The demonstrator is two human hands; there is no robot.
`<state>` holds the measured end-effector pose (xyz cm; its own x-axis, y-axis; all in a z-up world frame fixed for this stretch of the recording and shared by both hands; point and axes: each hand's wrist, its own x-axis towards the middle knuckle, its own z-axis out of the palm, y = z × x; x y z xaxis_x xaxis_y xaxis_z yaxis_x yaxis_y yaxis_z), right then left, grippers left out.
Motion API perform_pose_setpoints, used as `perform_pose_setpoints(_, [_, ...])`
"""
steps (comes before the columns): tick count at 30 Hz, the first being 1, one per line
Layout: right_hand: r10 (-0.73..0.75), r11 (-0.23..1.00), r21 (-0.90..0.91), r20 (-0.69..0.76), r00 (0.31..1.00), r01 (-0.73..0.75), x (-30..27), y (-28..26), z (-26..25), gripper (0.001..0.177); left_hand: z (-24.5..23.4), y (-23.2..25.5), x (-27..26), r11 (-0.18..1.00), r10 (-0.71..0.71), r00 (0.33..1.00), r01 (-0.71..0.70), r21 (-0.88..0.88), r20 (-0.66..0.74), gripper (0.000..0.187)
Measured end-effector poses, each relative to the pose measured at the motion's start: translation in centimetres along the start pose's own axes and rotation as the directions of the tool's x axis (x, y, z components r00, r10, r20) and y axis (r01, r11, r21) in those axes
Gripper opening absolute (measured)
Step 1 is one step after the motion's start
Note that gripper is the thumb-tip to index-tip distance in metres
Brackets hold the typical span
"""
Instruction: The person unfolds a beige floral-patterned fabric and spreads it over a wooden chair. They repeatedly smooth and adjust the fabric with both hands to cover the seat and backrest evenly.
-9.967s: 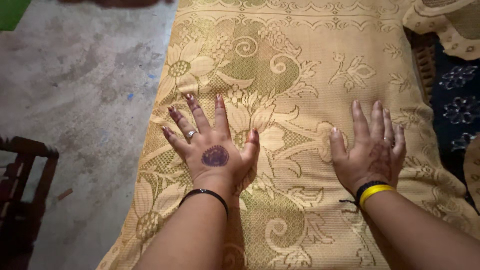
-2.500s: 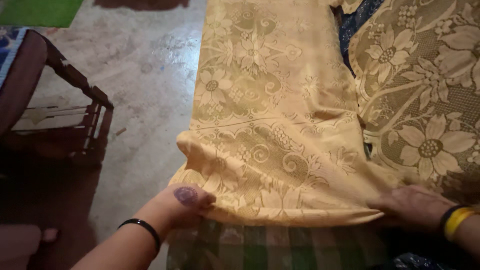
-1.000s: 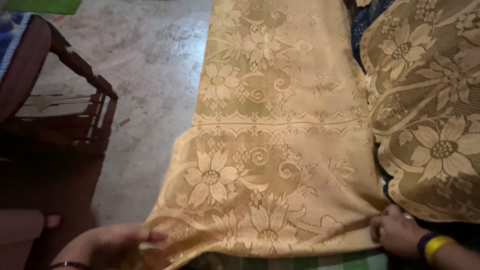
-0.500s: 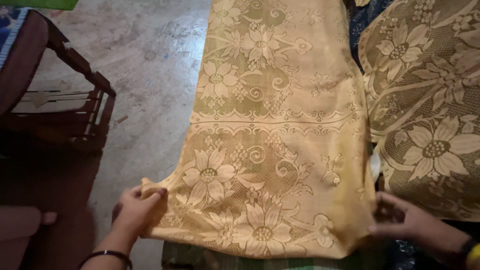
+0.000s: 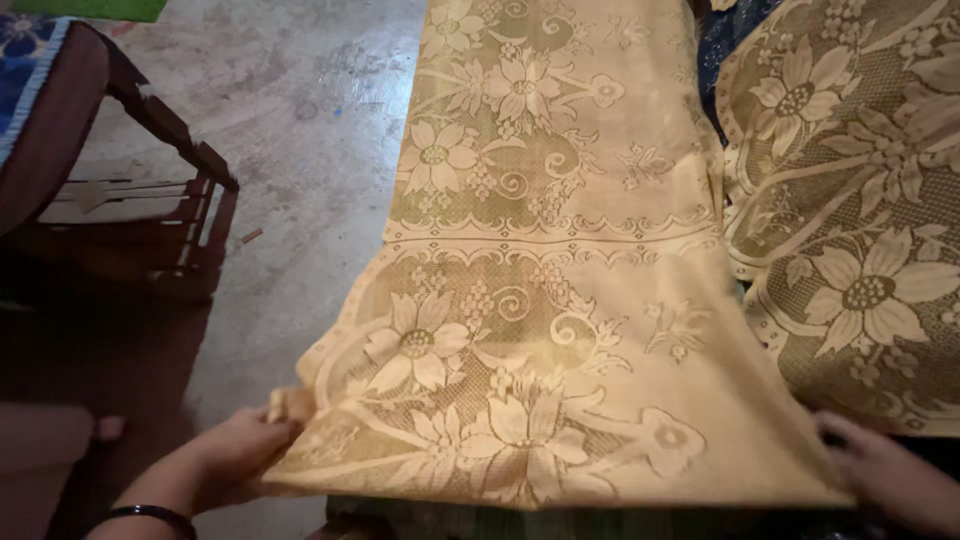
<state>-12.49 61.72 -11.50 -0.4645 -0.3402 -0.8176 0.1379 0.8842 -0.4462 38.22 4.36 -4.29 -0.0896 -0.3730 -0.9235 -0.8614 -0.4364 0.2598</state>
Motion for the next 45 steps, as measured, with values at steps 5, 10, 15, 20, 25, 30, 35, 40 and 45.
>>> perform_pose_setpoints(5, [0.135,0.441,-0.897,0.093,0.986,0.025,0.9,1.6,-0.3,0.031,0.2,-0.9,-1.7,0.905,-0.140,0.921,0.268,-0.330,0.363,0.046])
perform_pose_setpoints(10, [-0.028,0.985,-0.156,0.297,0.954,0.078,0.6,-0.2,0.3,0.029,0.1,-2.1,-2.3,0.894,-0.153,0.854,0.335,-0.299,0.498,0.051])
perform_pose_setpoints(15, [-0.415,0.881,-0.111,0.286,0.864,0.460,-1.4,-0.3,-0.4,0.042,-0.3,-3.4,-1.7,0.982,-0.121,0.906,0.168,-0.083,0.405,0.037])
perform_pose_setpoints(20, [-0.027,0.967,0.254,0.189,0.982,-0.022,-2.0,-0.4,-0.9,0.044,-0.9,-2.5,-1.5,0.990,-0.066,0.928,0.107,-0.093,0.366,0.039])
perform_pose_setpoints(25, [0.242,0.763,-0.647,0.264,0.934,-0.015,-2.2,-2.3,-1.1,0.042,-0.6,-0.4,-3.4,1.000,-0.026,0.953,0.022,0.015,0.302,0.037])
perform_pose_setpoints(30, [0.390,0.283,-0.954,0.203,0.898,0.093,-0.8,-1.4,1.2,0.041,0.6,2.6,-5.6,0.938,0.039,0.976,-0.109,0.328,0.214,0.034])
perform_pose_setpoints(35, [0.329,0.098,-0.942,0.335,0.883,0.321,1.8,-0.7,4.5,0.035,3.8,5.6,-6.0,0.496,0.196,0.972,-0.212,0.842,0.129,0.032])
perform_pose_setpoints(40, [-0.096,-0.049,-0.992,0.124,0.988,0.120,2.0,-11.1,7.1,0.043,11.8,8.7,-4.0,-0.203,0.700,0.665,-0.165,0.965,0.261,0.030])
perform_pose_setpoints(45, [-0.325,0.224,-0.958,0.100,0.941,0.179,0.7,-28.3,13.3,0.082,20.3,14.4,-5.4,0.032,0.684,0.699,-0.313,0.949,0.207,0.125])
